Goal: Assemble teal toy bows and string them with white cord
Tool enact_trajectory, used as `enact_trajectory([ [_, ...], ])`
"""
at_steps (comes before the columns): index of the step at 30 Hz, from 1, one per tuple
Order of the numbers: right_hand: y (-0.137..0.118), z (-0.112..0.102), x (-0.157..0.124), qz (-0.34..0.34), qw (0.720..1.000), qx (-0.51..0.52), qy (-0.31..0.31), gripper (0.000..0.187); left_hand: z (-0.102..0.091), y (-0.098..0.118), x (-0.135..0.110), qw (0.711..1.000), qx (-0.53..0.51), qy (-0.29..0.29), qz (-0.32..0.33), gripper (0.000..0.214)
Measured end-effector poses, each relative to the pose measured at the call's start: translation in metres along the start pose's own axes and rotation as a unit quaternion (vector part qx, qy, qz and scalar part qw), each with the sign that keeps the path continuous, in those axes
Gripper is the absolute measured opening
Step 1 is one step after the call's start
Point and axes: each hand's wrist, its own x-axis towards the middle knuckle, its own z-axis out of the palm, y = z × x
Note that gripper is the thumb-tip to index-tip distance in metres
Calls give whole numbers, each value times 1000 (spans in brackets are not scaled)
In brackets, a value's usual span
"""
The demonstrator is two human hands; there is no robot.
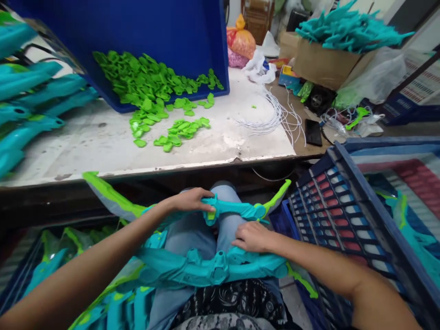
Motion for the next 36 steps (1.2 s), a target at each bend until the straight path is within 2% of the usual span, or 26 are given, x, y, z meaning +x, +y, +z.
enact_trajectory([
  [2, 1, -5, -2, -16, 1000, 16, 15, 29, 6, 0, -2, 995, 95, 27, 16, 41],
  [3, 6, -12, -3, -13, 998, 27, 56, 28, 13, -1, -5, 985, 161, 62, 17, 43],
  [5, 25, -37, -6, 42, 976, 50, 208, 28, 31, -9, -12, 948, 275, 161, 14, 42],
  [7, 59, -75, -9, 163, 907, 48, 385, 33, 50, -23, -19, 904, 359, 233, 15, 43],
  [8, 79, -96, -11, 234, 867, 20, 440, 34, 59, -30, -21, 884, 387, 262, 22, 46],
  [9, 100, -117, -12, 307, 837, -17, 452, 32, 65, -36, -24, 867, 406, 286, 31, 50],
  [11, 140, -153, -11, 442, 805, -66, 391, 32, 73, -45, -29, 842, 431, 320, 50, 58],
  [13, 171, -177, -6, 502, 810, -95, 290, 32, 76, -49, -36, 824, 450, 340, 53, 60],
  [16, 192, -194, 7, 509, 830, -123, 191, 35, 74, -49, -46, 813, 464, 350, 36, 62],
  [21, 196, -204, 10, 502, 840, -126, 161, 36, 81, -49, -59, 836, 432, 335, 41, 61],
  [23, 192, -200, -3, 512, 831, -121, 183, 37, 88, -46, -63, 842, 411, 344, 49, 54],
  [25, 183, -184, -22, 511, 818, -90, 248, 33, 95, -39, -66, 846, 384, 365, 64, 45],
  [27, 168, -154, -43, 472, 818, 14, 328, 26, 99, -27, -64, 854, 335, 387, 98, 36],
  [29, 149, -114, -61, 393, 822, 183, 370, 20, 99, -11, -53, 878, 250, 384, 141, 28],
  [31, 130, -72, -74, 325, 800, 327, 384, 18, 98, 8, -30, 919, 124, 338, 163, 25],
  [33, 115, -38, -81, 303, 767, 382, 418, 20, 98, 28, 3, 957, -30, 252, 140, 25],
  [35, 106, -17, -85, 315, 738, 374, 465, 22, 103, 48, 40, 964, -203, 153, 73, 23],
  [36, 104, -10, -86, 321, 730, 363, 482, 23, 108, 57, 58, 950, -291, 111, 27, 22],
])
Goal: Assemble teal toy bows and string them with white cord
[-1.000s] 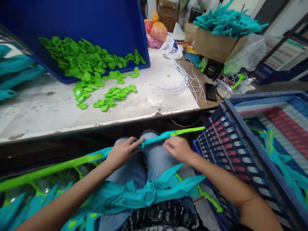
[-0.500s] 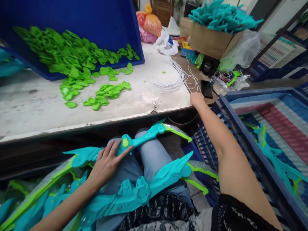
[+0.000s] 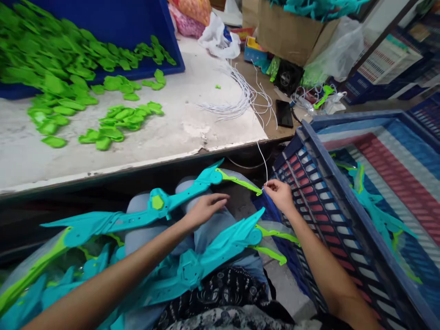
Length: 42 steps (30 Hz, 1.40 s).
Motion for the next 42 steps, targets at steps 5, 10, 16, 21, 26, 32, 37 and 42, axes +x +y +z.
enact_trajectory([
  [5, 8, 5, -7, -41, 999, -26, 2, 20, 51, 3, 49, 931, -291, -30, -219, 15],
  [10, 15, 10, -14, -123, 988, -93, 7, 15, 72, 6, 60, 896, -361, -84, -243, 19],
  [16, 18, 13, -18, -179, 977, -116, 0, 16, 79, 3, 70, 885, -376, -136, -239, 18],
  [21, 25, 13, -20, -185, 975, -122, 5, 17, 84, -3, 73, 882, -377, -173, -224, 8],
  [26, 38, 14, -20, -174, 977, -122, -18, 19, 94, -7, 79, 909, -315, -171, -212, 11],
  [32, 39, 15, -14, -155, 975, -159, -12, 46, 45, -10, 55, 954, -212, -138, -164, 26],
  [37, 34, 14, -13, -164, 968, -189, -8, 72, -72, 20, -36, 930, -355, 21, -88, 27],
  [42, 35, 14, -2, -160, 964, -213, -13, 79, -154, 37, -138, 871, -379, 308, 54, 19],
])
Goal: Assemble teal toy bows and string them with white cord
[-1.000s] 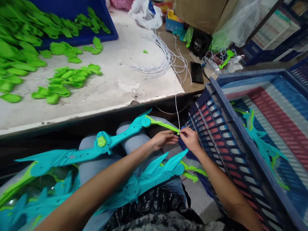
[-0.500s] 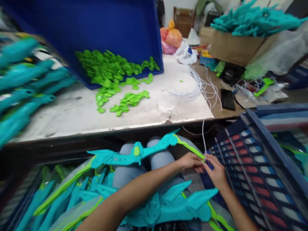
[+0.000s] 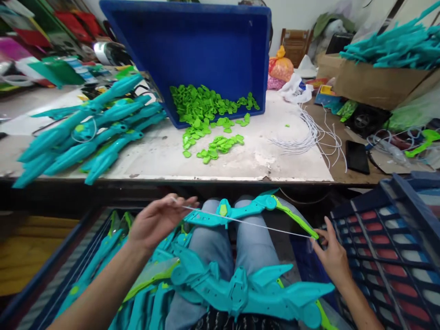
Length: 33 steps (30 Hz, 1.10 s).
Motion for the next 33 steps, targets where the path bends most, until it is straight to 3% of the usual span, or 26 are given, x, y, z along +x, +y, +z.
enact_trajectory([
  [2, 4, -3, 7, 1, 1000, -15, -25, 75, -17, 11, -19, 996, -4, 58, 62, 20],
  [5, -1, -13, 26, -30, 996, -64, -60, 58, -25, 4, -43, 990, -23, 115, 84, 20],
  [7, -24, -17, 43, -87, 990, -103, -33, 48, -23, -5, -54, 985, -28, 152, 75, 26],
  [9, -68, -9, 58, -175, 979, -110, -3, 40, -20, -11, -60, 982, -35, 177, 62, 36],
  [11, -128, 16, 65, -285, 955, -79, -38, 33, -18, -13, -63, 980, -50, 188, 53, 47],
  [14, -219, 76, 59, -439, 878, -57, -181, 33, -14, -12, -66, 979, -76, 184, 45, 49],
  [16, -263, 117, 50, -460, 847, -98, -249, 53, -11, -11, -70, 981, -89, 169, 41, 43],
  [18, -286, 145, 43, -452, 830, -143, -295, 67, -10, -11, -74, 982, -105, 151, 42, 38],
  [21, -286, 157, 52, -445, 823, -134, -328, 67, -17, -11, -80, 974, -130, 167, 78, 33],
  [25, -262, 145, 87, -442, 796, -34, -412, 61, -50, -10, -80, 931, -86, 316, 161, 34],
  [28, -254, 142, 103, -404, 791, 11, -460, 60, -73, -9, -73, 897, -27, 406, 172, 36],
  [30, -255, 144, 104, -377, 793, 11, -479, 59, -81, -8, -67, 888, 2, 421, 183, 34],
  [33, -259, 146, 102, -349, 799, -5, -489, 59, -82, -8, -61, 886, 51, 399, 230, 27],
])
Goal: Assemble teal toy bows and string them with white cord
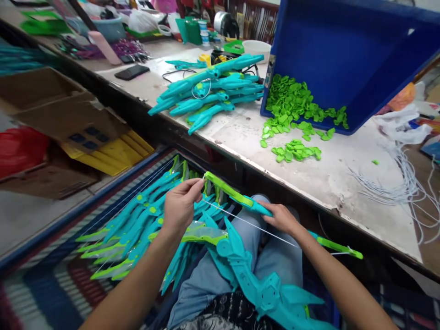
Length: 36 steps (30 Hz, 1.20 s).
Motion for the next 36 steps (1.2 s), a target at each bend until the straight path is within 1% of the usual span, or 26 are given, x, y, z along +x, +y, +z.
enact_trajectory([
  [3, 0, -2, 1, 5, 1000, 15, 7, 58, 4, -3, -1, 998, 26, -26, 50, 20],
  [6, 3, -3, 1, 0, 1000, 27, 11, 58, 7, -3, -2, 995, 55, -31, 72, 18],
  [11, 5, 0, 0, -1, 999, 27, 20, 59, 14, 1, 0, 988, 104, -41, 108, 17],
  [15, 5, 0, -1, -5, 1000, 25, 17, 58, 15, 4, 0, 984, 117, -42, 128, 18],
  [19, 6, 2, -1, -10, 1000, 21, 19, 58, 19, 5, -3, 985, 112, -32, 124, 19],
  [21, 9, 8, -3, -18, 999, 4, 26, 58, 21, 5, -4, 986, 103, -33, 124, 23],
  [23, 12, 15, -8, -25, 998, -32, 39, 56, 21, 4, -4, 984, 114, -42, 132, 38],
  [24, 13, 18, -10, -28, 997, -55, 48, 55, 20, 3, -5, 980, 132, -48, 140, 40],
  [26, 10, 20, -15, -35, 990, -111, 85, 52, 17, 1, -7, 968, 184, -51, 164, 31],
  [28, -3, 16, -14, -56, 976, -154, 145, 48, 13, -2, -12, 952, 233, -41, 193, 21],
  [29, -14, 11, -11, -76, 968, -159, 178, 45, 11, -3, -15, 945, 251, -32, 207, 19],
  [31, -45, -1, 2, -135, 955, -124, 232, 37, 6, -4, -23, 934, 276, -16, 225, 20],
  [32, -63, -7, 11, -171, 951, -85, 245, 34, 4, -4, -27, 930, 285, -11, 230, 21],
  [33, -81, -11, 20, -205, 946, -41, 247, 30, 2, -4, -30, 927, 293, -9, 232, 21],
  [34, -99, -15, 30, -234, 943, 5, 237, 28, -1, -4, -33, 926, 300, -9, 231, 21],
  [36, -129, -17, 48, -271, 938, 85, 197, 22, -6, -4, -36, 924, 308, -13, 227, 22],
])
